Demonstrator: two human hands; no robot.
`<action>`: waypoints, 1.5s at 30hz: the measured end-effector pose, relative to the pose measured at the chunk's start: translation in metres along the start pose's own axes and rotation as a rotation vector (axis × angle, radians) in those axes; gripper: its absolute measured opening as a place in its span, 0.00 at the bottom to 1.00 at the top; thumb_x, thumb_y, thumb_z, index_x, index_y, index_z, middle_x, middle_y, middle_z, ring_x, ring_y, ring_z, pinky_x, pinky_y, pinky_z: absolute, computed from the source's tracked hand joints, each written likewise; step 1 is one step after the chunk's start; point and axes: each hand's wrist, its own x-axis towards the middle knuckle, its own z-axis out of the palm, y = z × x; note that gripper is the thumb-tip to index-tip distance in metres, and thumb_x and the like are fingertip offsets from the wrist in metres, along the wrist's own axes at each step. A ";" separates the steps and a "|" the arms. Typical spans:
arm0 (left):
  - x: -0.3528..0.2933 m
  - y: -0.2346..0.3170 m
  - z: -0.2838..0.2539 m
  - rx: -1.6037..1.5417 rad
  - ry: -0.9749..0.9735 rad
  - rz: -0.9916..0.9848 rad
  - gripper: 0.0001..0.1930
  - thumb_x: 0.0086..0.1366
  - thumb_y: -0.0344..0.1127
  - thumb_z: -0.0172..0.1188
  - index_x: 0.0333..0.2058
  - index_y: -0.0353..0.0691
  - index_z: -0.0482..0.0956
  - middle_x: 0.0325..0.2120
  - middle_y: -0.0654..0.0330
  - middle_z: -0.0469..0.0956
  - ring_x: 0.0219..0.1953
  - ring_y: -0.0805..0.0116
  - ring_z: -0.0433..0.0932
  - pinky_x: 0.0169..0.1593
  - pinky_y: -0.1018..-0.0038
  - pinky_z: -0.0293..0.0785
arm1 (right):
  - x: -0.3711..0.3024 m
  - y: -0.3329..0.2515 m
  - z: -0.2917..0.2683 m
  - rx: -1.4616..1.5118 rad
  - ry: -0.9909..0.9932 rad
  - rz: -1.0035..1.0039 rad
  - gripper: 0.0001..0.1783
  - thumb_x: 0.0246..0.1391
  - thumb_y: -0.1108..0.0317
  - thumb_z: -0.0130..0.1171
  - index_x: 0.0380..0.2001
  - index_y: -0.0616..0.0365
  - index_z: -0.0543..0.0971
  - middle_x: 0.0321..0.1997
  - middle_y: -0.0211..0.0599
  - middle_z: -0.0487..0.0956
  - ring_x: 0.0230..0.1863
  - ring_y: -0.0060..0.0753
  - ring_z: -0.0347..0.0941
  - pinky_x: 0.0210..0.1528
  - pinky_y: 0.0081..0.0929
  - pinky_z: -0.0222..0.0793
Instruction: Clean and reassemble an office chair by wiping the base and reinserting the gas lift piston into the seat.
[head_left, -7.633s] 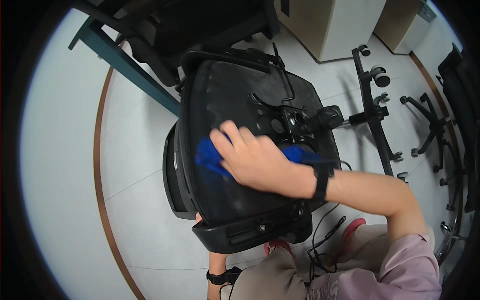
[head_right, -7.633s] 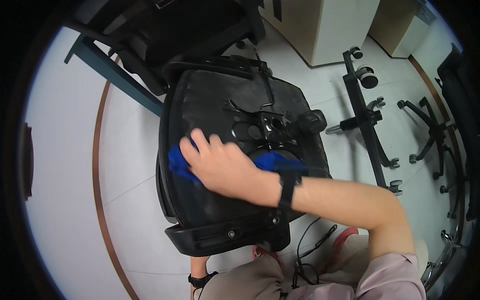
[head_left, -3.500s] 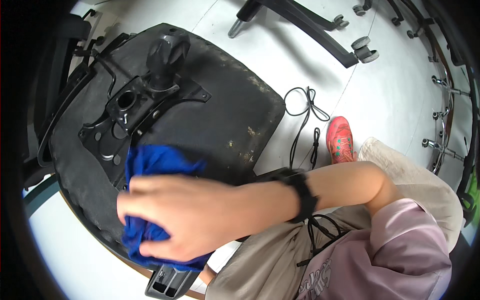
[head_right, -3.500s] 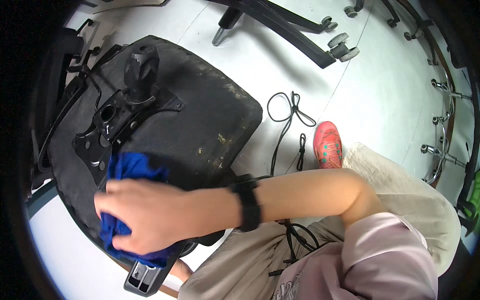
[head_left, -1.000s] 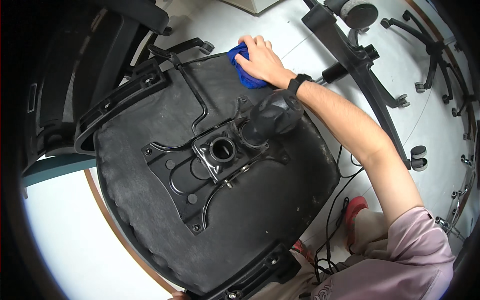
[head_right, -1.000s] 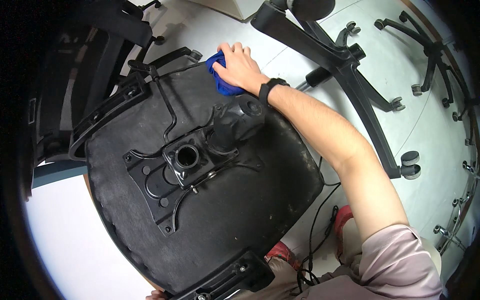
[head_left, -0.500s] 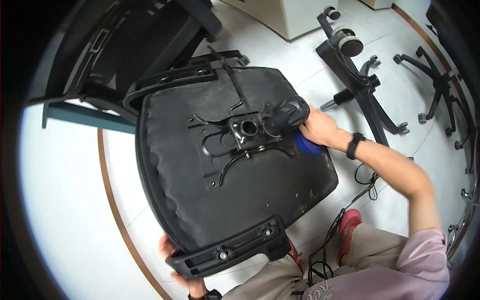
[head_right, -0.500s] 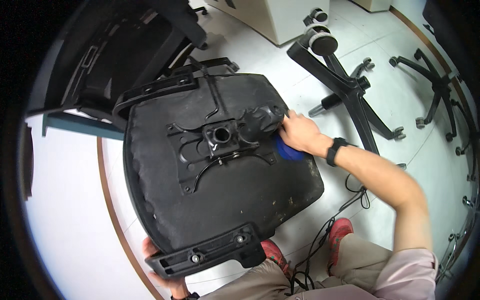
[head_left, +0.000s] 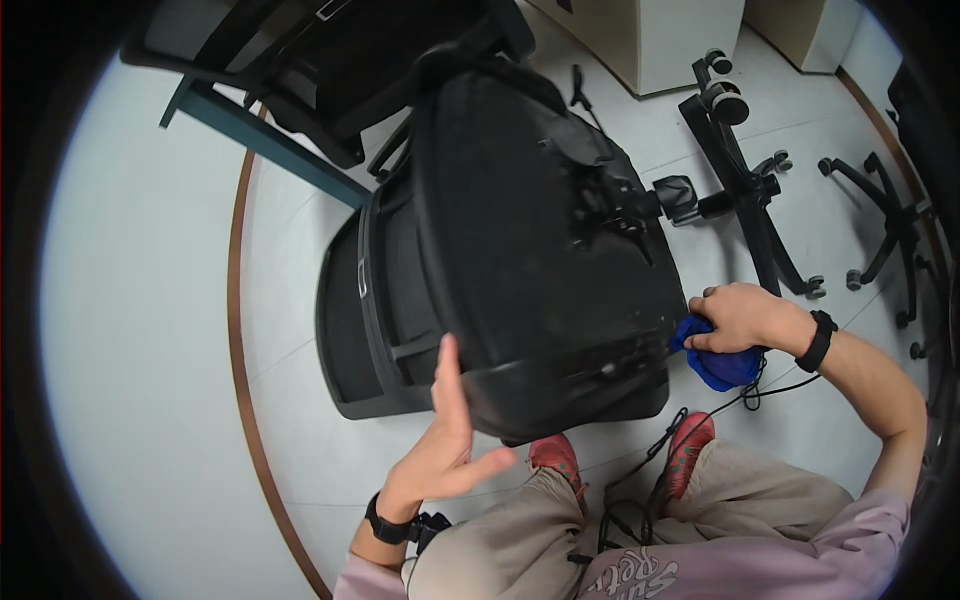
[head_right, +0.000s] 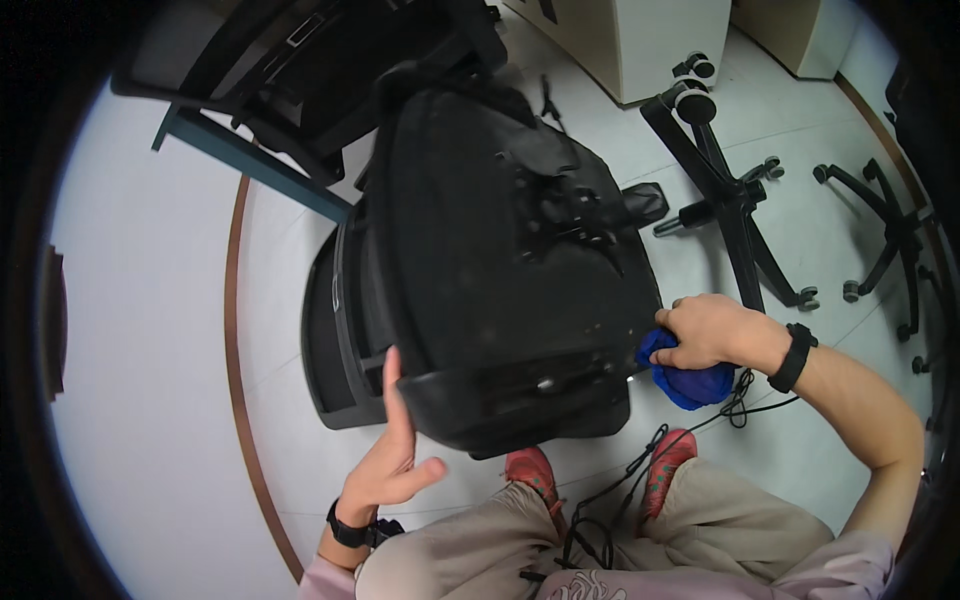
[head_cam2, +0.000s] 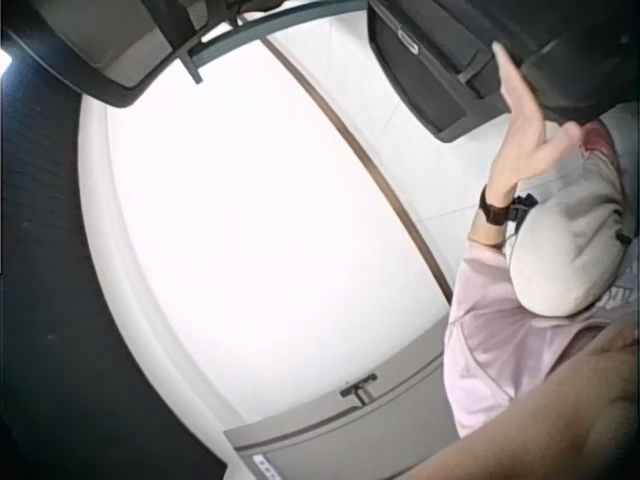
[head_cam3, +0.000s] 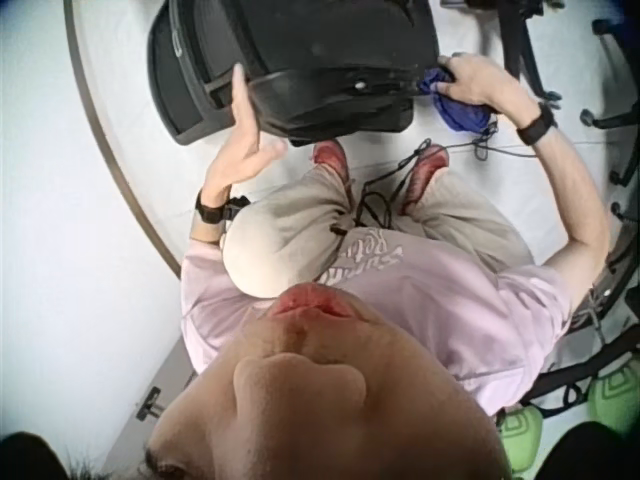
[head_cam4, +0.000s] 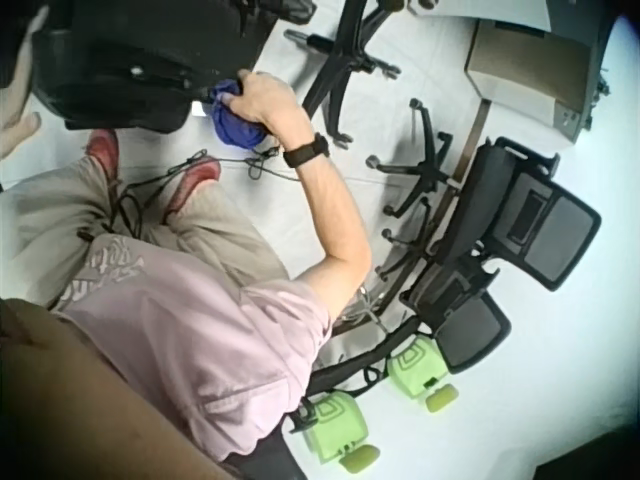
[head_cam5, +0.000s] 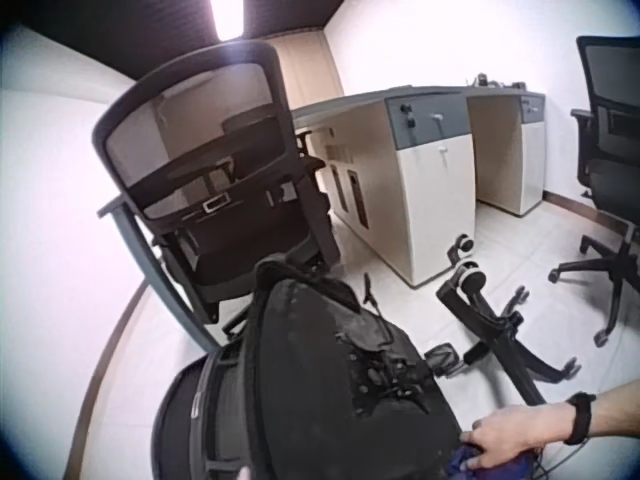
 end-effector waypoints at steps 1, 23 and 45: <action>0.011 0.006 0.005 -0.012 0.009 -0.001 0.69 0.63 0.66 0.63 0.70 0.19 0.21 0.74 0.26 0.27 0.78 0.34 0.32 0.76 0.48 0.33 | -0.004 0.003 0.001 0.011 0.020 0.023 0.31 0.59 0.43 0.62 0.50 0.62 0.82 0.43 0.55 0.84 0.47 0.58 0.81 0.52 0.46 0.77; 0.011 -0.003 0.017 0.240 0.119 0.085 0.61 0.61 0.38 0.75 0.76 0.30 0.34 0.74 0.38 0.49 0.69 0.46 0.59 0.73 0.57 0.50 | -0.032 -0.031 -0.024 0.251 0.410 -0.007 0.25 0.51 0.57 0.68 0.44 0.65 0.75 0.36 0.59 0.82 0.42 0.64 0.80 0.47 0.47 0.76; -0.017 -0.059 -0.009 -0.336 0.320 -0.218 0.58 0.45 0.34 0.85 0.71 0.34 0.55 0.54 0.57 0.78 0.51 0.70 0.80 0.58 0.73 0.74 | 0.036 -0.081 0.032 0.601 0.942 -0.289 0.15 0.65 0.59 0.59 0.41 0.61 0.72 0.38 0.48 0.78 0.40 0.58 0.78 0.40 0.47 0.75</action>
